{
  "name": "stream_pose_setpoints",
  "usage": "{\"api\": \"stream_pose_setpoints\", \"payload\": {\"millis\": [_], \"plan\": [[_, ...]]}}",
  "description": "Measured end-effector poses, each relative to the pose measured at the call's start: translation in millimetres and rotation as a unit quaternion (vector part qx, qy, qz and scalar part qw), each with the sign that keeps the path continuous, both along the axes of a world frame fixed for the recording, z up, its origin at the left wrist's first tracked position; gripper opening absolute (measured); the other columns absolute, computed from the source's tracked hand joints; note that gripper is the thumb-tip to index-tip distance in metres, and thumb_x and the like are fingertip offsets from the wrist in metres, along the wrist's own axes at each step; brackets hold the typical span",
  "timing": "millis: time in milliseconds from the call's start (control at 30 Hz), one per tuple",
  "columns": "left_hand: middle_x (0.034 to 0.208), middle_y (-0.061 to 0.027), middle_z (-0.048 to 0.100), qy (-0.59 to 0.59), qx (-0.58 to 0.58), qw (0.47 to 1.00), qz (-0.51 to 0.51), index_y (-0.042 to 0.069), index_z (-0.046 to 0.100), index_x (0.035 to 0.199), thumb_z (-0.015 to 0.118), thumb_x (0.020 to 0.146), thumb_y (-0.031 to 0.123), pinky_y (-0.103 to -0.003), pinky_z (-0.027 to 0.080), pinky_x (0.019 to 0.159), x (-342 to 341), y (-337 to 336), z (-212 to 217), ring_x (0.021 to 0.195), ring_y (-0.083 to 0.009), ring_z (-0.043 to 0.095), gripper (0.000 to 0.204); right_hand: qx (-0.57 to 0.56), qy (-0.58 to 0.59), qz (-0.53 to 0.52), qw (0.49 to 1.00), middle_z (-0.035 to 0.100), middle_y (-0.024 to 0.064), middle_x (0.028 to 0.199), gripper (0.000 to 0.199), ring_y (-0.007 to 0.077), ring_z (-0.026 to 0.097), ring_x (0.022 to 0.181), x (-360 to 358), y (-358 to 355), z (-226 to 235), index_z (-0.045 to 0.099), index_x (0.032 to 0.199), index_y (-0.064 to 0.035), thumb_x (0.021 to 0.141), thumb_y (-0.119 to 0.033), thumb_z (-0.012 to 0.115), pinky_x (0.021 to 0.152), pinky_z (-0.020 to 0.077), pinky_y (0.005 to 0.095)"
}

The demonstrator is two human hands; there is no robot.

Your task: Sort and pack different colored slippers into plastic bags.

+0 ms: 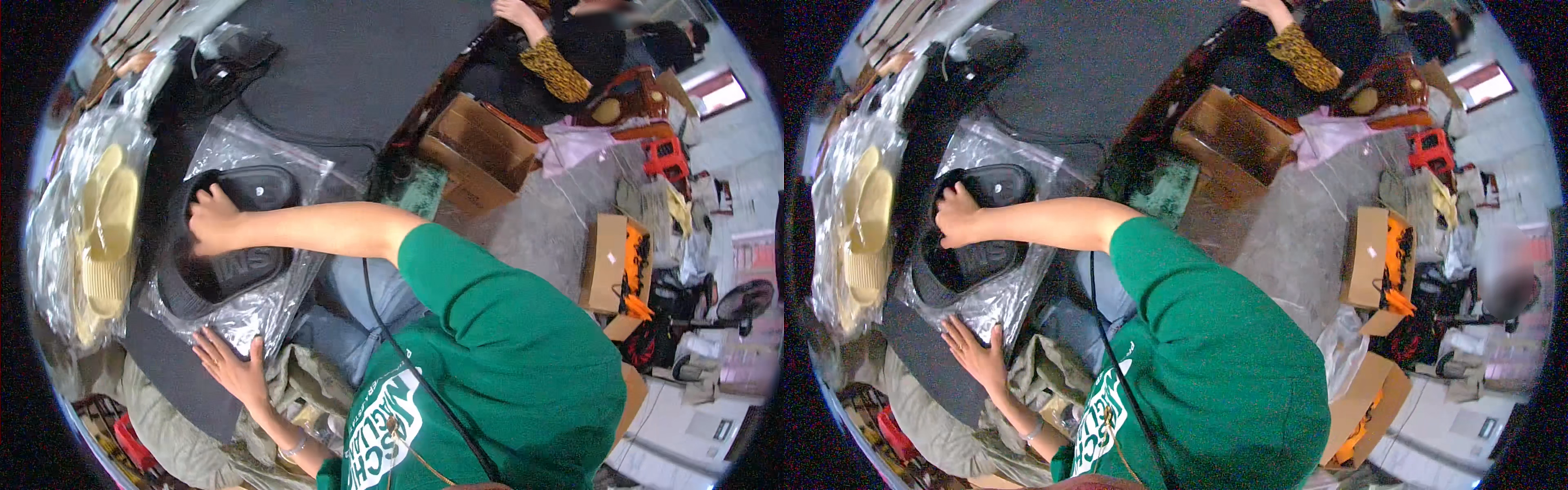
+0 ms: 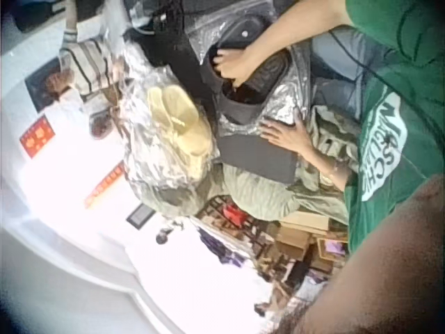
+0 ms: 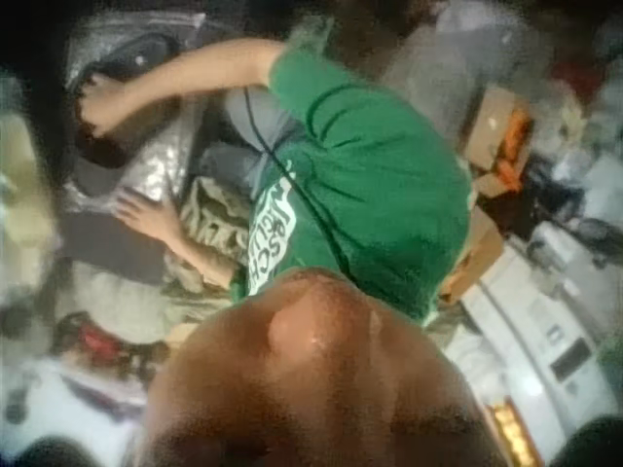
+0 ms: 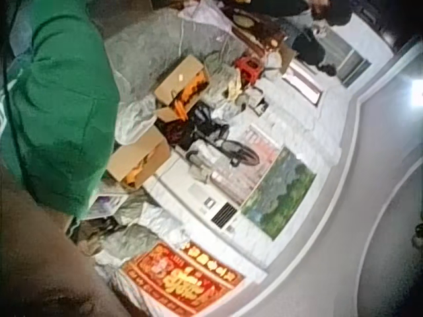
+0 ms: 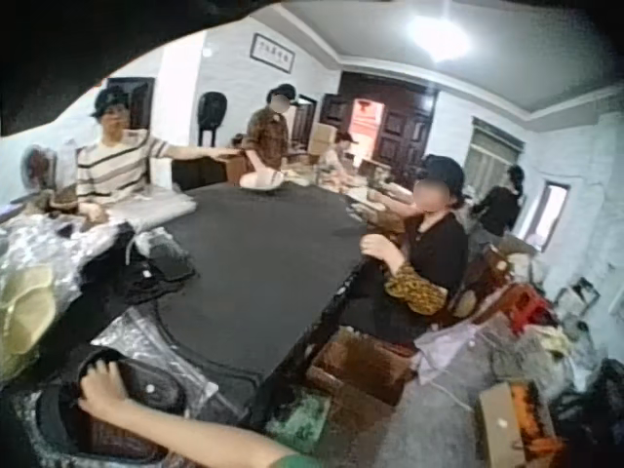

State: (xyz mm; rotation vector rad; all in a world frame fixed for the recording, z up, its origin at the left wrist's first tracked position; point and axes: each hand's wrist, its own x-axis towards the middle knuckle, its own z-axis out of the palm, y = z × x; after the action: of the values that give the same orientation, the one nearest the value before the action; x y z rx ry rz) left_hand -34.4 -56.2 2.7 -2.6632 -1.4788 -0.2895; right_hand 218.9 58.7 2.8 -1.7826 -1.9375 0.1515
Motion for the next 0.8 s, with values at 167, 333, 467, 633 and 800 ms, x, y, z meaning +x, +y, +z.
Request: {"api": "stream_pose_setpoints", "payload": {"millis": [167,333,467,633,800], "plan": [[0.151,-0.0184,0.014,-0.039,0.026,0.999,-0.001,0.007,0.017,0.146,0.058,0.076,0.063,-0.047,0.017,0.11,-2,1,-11,0.139,-0.0358,0.015,0.098,0.009,-0.009,-0.051,0.999,0.064,0.0136,0.096,0.04,0.0327,0.05,0.105,24,-6,17,0.071,0.086,-0.0034,0.069,-0.039,0.065,0.097,0.0301,0.0499],[0.15,-0.0175,0.02,-0.01,-0.005,1.0,0.02,0.001,0.023,0.143,0.055,0.086,0.045,-0.043,0.015,0.112,-7,1,-4,0.138,-0.0334,0.017,0.078,0.041,-0.019,0.016,0.999,0.066,0.0118,0.083,0.035,0.0295,0.058,0.091,12,-32,54,0.069,0.076,-0.0025,0.062,-0.034,0.061,0.086,0.0357,0.0443],[0.143,-0.0188,0.033,0.068,-0.094,0.986,0.119,-0.001,0.033,0.138,0.058,0.084,0.029,-0.043,0.015,0.113,-21,3,-28,0.134,-0.0341,0.029,0.066,0.006,0.053,0.207,0.977,0.065,0.0178,0.082,0.04,0.0331,0.061,0.083,-10,-46,66,0.068,0.075,-0.0004,0.062,-0.038,0.062,0.082,0.0405,0.0438],[0.143,-0.0171,0.035,-0.119,-0.05,0.99,0.05,0.001,0.036,0.137,0.06,0.081,0.031,-0.044,0.018,0.112,-39,-6,-60,0.132,-0.031,0.032,0.068,-0.034,0.029,0.332,0.942,0.064,0.019,0.074,0.042,0.0359,0.062,0.073,-28,-24,30,0.067,0.07,-0.0003,0.063,-0.042,0.063,0.067,0.0481,0.0449],[0.146,-0.0126,0.031,0.0,-0.009,0.997,0.079,0.01,0.043,0.136,0.055,0.085,0.043,-0.048,0.021,0.108,14,-4,14,0.136,-0.0304,0.025,0.061,-0.008,-0.032,0.096,0.995,0.063,0.019,0.066,0.041,0.0348,0.064,0.069,19,2,37,0.066,0.06,-0.0029,0.062,-0.044,0.065,0.065,0.0513,0.0434]]}}
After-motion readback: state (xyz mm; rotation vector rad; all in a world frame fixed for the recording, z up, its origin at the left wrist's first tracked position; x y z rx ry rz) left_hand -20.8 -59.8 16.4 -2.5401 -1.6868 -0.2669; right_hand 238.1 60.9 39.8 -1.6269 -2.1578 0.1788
